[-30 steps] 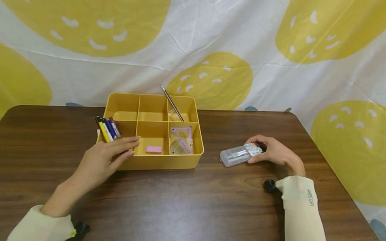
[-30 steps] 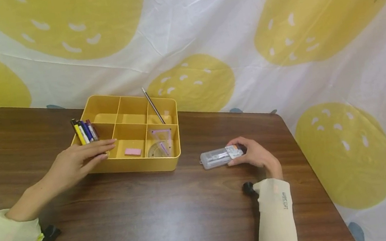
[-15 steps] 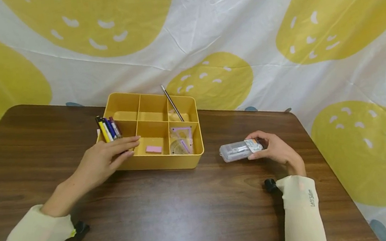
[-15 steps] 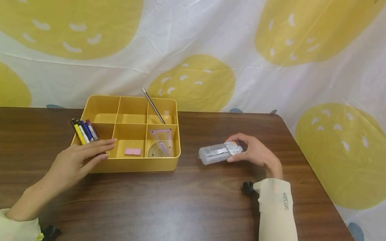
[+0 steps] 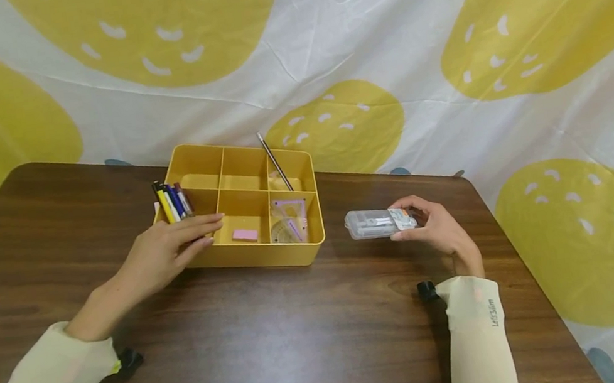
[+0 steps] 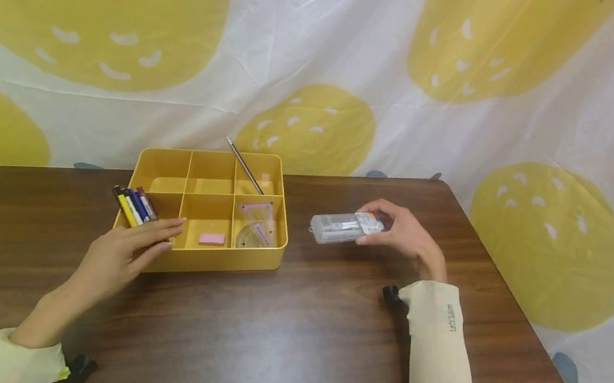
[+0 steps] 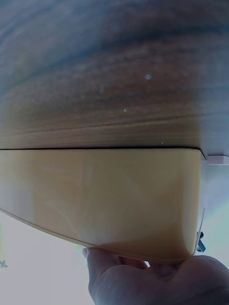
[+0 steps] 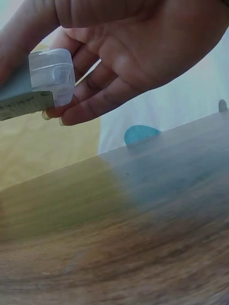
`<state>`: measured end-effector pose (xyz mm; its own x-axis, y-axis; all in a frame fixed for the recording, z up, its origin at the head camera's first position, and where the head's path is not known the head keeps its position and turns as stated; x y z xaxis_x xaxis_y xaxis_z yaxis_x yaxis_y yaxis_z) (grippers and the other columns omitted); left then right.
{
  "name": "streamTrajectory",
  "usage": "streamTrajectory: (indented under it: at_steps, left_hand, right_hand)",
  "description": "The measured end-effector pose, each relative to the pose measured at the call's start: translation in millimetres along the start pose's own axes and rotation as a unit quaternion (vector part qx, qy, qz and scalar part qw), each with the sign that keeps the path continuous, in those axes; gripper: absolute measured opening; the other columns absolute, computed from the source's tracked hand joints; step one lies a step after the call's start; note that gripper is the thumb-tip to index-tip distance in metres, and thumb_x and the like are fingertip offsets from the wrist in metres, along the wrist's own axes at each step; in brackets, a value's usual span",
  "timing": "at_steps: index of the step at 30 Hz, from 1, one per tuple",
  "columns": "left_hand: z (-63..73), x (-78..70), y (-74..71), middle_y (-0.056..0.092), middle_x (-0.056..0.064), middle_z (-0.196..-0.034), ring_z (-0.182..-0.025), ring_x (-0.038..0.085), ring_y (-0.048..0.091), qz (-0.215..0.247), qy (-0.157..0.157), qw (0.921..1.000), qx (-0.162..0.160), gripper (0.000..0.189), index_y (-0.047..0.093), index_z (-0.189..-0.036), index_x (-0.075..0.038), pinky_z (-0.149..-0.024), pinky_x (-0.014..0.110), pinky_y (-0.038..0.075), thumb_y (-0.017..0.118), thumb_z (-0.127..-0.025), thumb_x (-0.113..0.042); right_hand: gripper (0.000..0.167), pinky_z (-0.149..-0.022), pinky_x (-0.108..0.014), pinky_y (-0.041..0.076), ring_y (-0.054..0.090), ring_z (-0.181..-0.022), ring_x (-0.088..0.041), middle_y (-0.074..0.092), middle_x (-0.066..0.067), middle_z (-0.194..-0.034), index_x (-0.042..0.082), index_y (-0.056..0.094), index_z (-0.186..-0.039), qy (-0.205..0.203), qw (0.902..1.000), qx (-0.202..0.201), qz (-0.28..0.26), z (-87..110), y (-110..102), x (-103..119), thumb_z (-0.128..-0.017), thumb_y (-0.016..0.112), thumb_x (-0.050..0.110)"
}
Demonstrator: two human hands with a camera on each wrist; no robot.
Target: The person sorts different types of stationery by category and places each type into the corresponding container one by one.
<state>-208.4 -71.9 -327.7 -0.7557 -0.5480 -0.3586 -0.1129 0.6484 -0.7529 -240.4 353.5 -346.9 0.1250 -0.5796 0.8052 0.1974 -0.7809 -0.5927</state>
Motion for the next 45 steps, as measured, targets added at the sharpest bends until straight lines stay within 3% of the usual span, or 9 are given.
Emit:
streamTrajectory:
  at_steps: [6, 8, 12, 20, 26, 33, 45]
  left_hand:
    - [-0.2, 1.0, 0.0, 0.064, 0.006, -0.123, -0.091, 0.023, 0.065, 0.004, 0.004, 1.0000, -0.003, 0.036, 0.066, -0.122, -0.007, -0.069, 0.042, 0.048, 0.070, -0.087, -0.011]
    - [0.0, 2.0, 0.6, 0.064, 0.006, -0.123, -0.086, 0.021, 0.064, 0.004, 0.003, 1.0000, -0.003, 0.036, 0.066, -0.123, -0.007, -0.070, 0.043, 0.049, 0.070, -0.087, -0.011]
    - [0.5, 3.5, 1.5, 0.064, 0.006, -0.123, -0.081, 0.019, 0.062, 0.005, 0.002, 1.0000, -0.001, 0.036, 0.066, -0.123, -0.008, -0.069, 0.044, 0.051, 0.069, -0.088, -0.012]
    - [0.1, 2.7, 1.7, 0.064, 0.006, -0.123, -0.093, 0.023, 0.065, 0.004, 0.003, 1.0000, 0.000, 0.036, 0.066, -0.122, -0.007, -0.069, 0.043, 0.049, 0.070, -0.087, -0.011]
    - [0.6, 2.6, 1.1, 0.064, 0.006, -0.123, -0.095, 0.024, 0.065, 0.002, -0.001, 1.0000, 0.002, 0.036, 0.066, -0.123, -0.007, -0.069, 0.041, 0.047, 0.070, -0.087, -0.012]
    - [1.0, 2.2, 1.6, 0.063, 0.006, -0.124, -0.098, 0.025, 0.065, 0.003, -0.002, 1.0000, 0.002, 0.036, 0.065, -0.123, -0.007, -0.068, 0.040, 0.045, 0.069, -0.088, -0.011]
    - [0.8, 2.7, 1.8, 0.064, 0.006, -0.124, -0.100, 0.026, 0.064, 0.007, 0.003, 1.0000, -0.001, 0.035, 0.066, -0.123, -0.007, -0.075, 0.049, 0.049, 0.069, -0.088, -0.011]
  right_hand:
    - [0.051, -0.071, -0.027, 0.048, 0.057, -0.086, -0.025, 0.059, -0.009, -0.108, 0.014, 0.061, -0.119, -0.027, 0.9993, -0.013, 0.024, -5.1, -1, 2, -0.074, 0.085, 0.022]
    - [0.051, -0.070, -0.027, 0.048, 0.057, -0.084, -0.025, 0.059, -0.008, -0.108, 0.016, 0.061, -0.119, -0.038, 0.9988, -0.015, 0.026, -8.4, -2, -2, -0.074, 0.085, 0.022]
    - [0.052, -0.067, -0.027, 0.048, 0.056, -0.082, -0.025, 0.057, -0.010, -0.108, 0.014, 0.060, -0.120, -0.051, 0.9984, -0.019, 0.012, -12.2, -1, -2, -0.074, 0.085, 0.018]
    - [0.051, -0.067, -0.028, 0.049, 0.056, -0.080, -0.027, 0.060, -0.009, -0.106, 0.017, 0.061, -0.117, -0.073, 0.9972, -0.020, -0.001, -16.7, 1, 11, -0.072, 0.086, 0.019]
    - [0.052, -0.067, -0.029, 0.049, 0.057, -0.081, -0.026, 0.059, -0.013, -0.107, 0.010, 0.061, -0.119, -0.091, 0.9950, -0.010, -0.040, -24.5, 8, 21, -0.073, 0.085, 0.009]
    - [0.050, -0.067, -0.028, 0.050, 0.057, -0.079, -0.024, 0.058, -0.016, -0.108, -0.002, 0.058, -0.119, -0.116, 0.9905, -0.005, -0.073, -23.0, 17, 49, -0.074, 0.080, -0.004]
    - [0.050, -0.064, -0.025, 0.050, 0.056, -0.077, -0.019, 0.056, -0.016, -0.106, -0.005, 0.059, -0.117, -0.155, 0.9822, -0.023, -0.104, -34.6, 29, 79, -0.072, 0.080, -0.008]
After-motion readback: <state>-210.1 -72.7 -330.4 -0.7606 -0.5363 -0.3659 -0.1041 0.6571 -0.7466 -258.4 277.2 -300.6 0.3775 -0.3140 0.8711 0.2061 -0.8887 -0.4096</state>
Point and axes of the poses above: each hand's wrist, its own z-axis away from the middle knuckle, its own y-axis out of the palm, x = y × z, the point moved 9 cm from there along -z, towards the middle knuckle
